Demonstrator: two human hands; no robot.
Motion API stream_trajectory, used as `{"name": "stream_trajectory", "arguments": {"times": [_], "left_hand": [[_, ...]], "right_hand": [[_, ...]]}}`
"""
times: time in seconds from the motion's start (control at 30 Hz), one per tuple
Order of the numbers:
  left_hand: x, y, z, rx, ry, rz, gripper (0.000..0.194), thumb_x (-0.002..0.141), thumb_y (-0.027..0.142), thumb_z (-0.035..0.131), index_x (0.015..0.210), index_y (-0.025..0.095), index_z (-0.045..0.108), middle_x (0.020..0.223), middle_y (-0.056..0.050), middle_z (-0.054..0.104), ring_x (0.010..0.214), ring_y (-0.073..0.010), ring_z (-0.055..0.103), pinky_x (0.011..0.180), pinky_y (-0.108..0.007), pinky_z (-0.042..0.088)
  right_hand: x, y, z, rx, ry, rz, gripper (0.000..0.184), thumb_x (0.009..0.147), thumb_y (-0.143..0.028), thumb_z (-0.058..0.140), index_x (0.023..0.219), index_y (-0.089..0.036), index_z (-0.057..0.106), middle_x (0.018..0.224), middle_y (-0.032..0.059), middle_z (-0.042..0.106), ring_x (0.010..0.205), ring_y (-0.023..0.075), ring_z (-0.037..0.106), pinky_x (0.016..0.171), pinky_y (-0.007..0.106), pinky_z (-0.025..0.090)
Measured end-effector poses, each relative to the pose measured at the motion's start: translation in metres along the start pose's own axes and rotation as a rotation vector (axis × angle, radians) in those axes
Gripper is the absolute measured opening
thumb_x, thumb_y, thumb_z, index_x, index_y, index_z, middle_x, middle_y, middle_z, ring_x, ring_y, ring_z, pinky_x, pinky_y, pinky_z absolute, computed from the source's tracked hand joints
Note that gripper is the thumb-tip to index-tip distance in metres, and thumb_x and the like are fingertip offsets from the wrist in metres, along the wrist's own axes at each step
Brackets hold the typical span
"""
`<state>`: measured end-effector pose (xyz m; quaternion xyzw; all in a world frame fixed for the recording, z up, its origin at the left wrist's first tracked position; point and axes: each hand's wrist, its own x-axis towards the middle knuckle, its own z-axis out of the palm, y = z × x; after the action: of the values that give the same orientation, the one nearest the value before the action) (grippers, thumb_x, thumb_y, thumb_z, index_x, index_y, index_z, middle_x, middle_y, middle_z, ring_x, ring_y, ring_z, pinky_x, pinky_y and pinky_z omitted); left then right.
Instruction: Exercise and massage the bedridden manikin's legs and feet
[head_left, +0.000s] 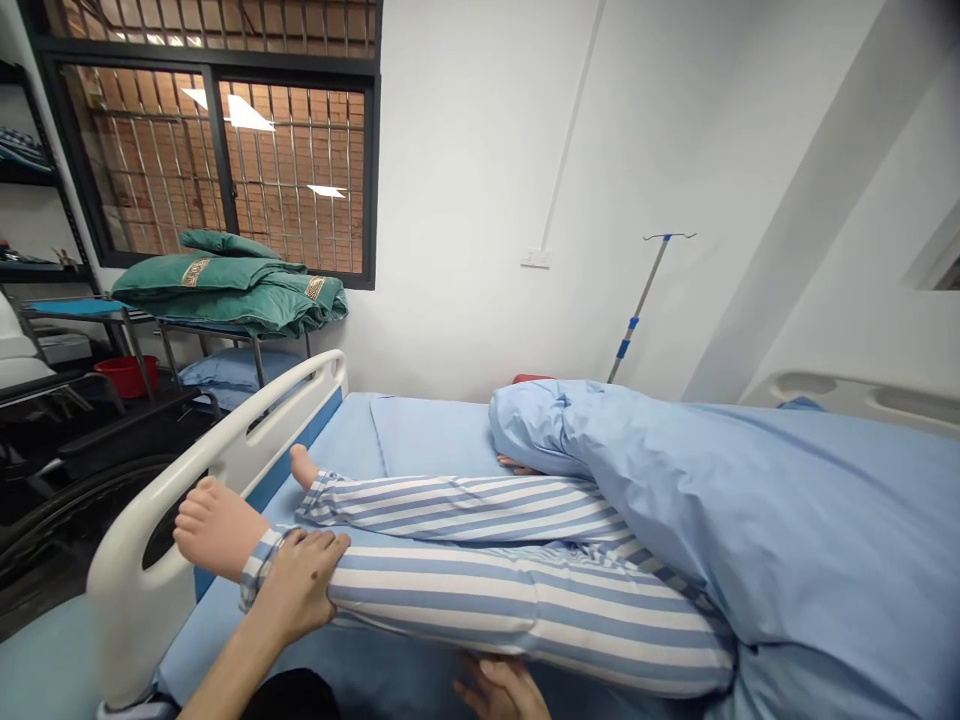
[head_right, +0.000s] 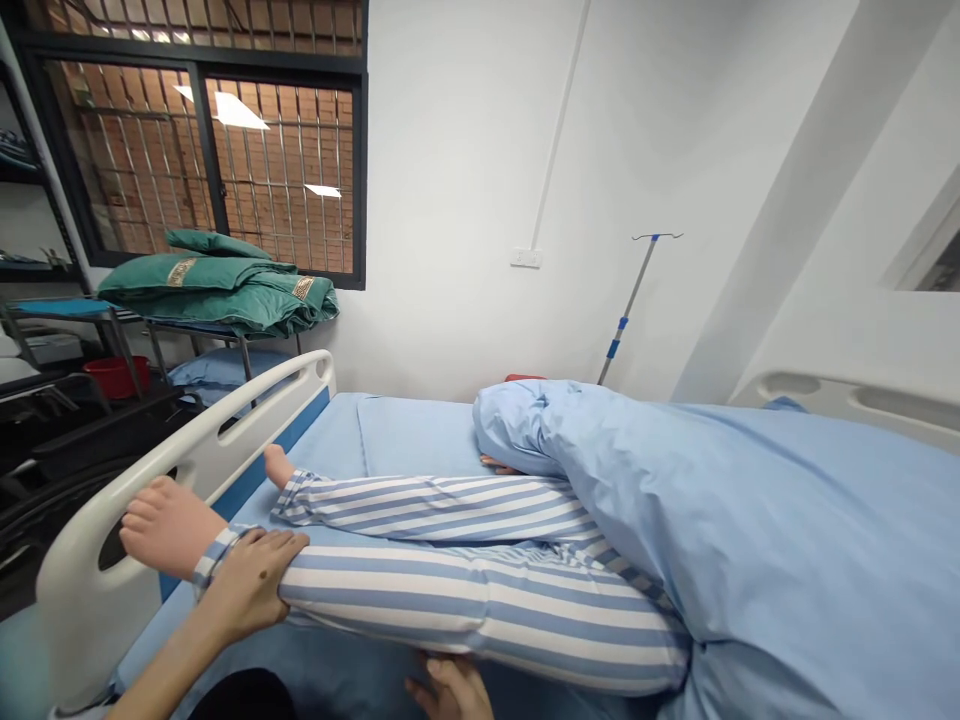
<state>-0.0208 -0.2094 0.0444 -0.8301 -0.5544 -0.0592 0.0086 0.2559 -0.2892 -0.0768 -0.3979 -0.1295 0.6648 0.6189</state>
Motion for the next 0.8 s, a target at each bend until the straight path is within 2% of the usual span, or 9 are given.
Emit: {"name": "stream_trajectory", "arguments": {"times": [0.07,0.17,0.27,0.33,0.47,0.6,0.7,0.8], "left_hand": [[-0.006,0.000,0.001,0.076,-0.015,0.001,0.053,0.054,0.015,0.049,0.106,0.024,0.051,0.100,-0.005,0.059,0.095,-0.0259,0.050,0.086,-0.039,0.029],[-0.011,0.000,0.013,0.133,-0.040,0.004,0.052,0.059,0.016,0.048,0.110,0.022,0.050,0.100,-0.008,0.058,0.094,-0.0270,0.050,0.085,-0.042,0.029],[-0.014,-0.002,0.028,0.116,-0.076,-0.011,0.048,0.062,0.023,0.049,0.111,0.023,0.049,0.102,-0.008,0.058,0.094,-0.0275,0.050,0.084,-0.042,0.029],[-0.014,-0.005,0.032,0.098,-0.080,-0.016,0.048,0.062,0.025,0.051,0.110,0.023,0.050,0.102,-0.008,0.058,0.094,-0.0272,0.050,0.084,-0.041,0.029],[-0.009,-0.006,0.027,0.046,-0.016,-0.008,0.049,0.059,0.021,0.052,0.108,0.024,0.051,0.102,-0.006,0.058,0.096,-0.0257,0.050,0.087,-0.038,0.029],[0.006,0.004,0.023,-0.054,0.063,-0.020,0.050,0.056,0.021,0.052,0.106,0.024,0.051,0.104,-0.005,0.059,0.099,-0.0244,0.049,0.089,-0.035,0.029],[0.019,0.017,0.032,-0.144,0.072,-0.047,0.055,0.054,0.021,0.054,0.108,0.025,0.050,0.111,-0.003,0.058,0.105,-0.0240,0.048,0.091,-0.033,0.030],[0.031,0.032,0.053,-0.237,0.088,-0.068,0.059,0.052,0.023,0.057,0.110,0.025,0.050,0.116,-0.002,0.056,0.107,-0.0233,0.048,0.092,-0.032,0.031]], "right_hand": [[0.009,0.016,-0.001,0.032,-0.037,0.097,0.032,0.042,-0.026,0.079,0.069,-0.019,0.063,0.092,0.0076,0.067,0.103,0.0344,0.055,0.080,0.046,0.044],[0.020,0.034,-0.006,0.064,-0.094,0.190,0.027,0.041,-0.020,0.076,0.064,-0.019,0.062,0.085,0.0053,0.068,0.098,0.0309,0.057,0.082,0.044,0.044],[0.023,0.040,-0.010,0.073,-0.118,0.210,0.023,0.043,-0.015,0.073,0.064,-0.020,0.063,0.080,0.0023,0.068,0.098,0.0276,0.058,0.084,0.042,0.044],[0.021,0.036,-0.010,0.066,-0.130,0.217,0.023,0.045,-0.017,0.074,0.065,-0.020,0.064,0.084,0.0026,0.068,0.099,0.0279,0.057,0.084,0.042,0.044],[0.009,0.013,-0.005,0.043,-0.180,0.177,0.024,0.049,-0.023,0.077,0.069,-0.020,0.065,0.093,0.0055,0.067,0.106,0.0316,0.053,0.081,0.043,0.045],[-0.005,-0.024,0.000,-0.013,-0.205,0.008,0.029,0.049,-0.025,0.077,0.076,-0.020,0.068,0.100,0.0080,0.065,0.113,0.0329,0.047,0.085,0.044,0.042],[-0.016,-0.054,0.006,-0.056,-0.154,-0.164,0.038,0.052,-0.027,0.075,0.089,-0.021,0.067,0.105,0.0086,0.063,0.116,0.0313,0.044,0.093,0.047,0.037],[-0.025,-0.077,0.013,-0.094,-0.124,-0.267,0.045,0.056,-0.027,0.073,0.100,-0.023,0.064,0.108,0.0069,0.062,0.117,0.0300,0.043,0.095,0.049,0.035]]}}
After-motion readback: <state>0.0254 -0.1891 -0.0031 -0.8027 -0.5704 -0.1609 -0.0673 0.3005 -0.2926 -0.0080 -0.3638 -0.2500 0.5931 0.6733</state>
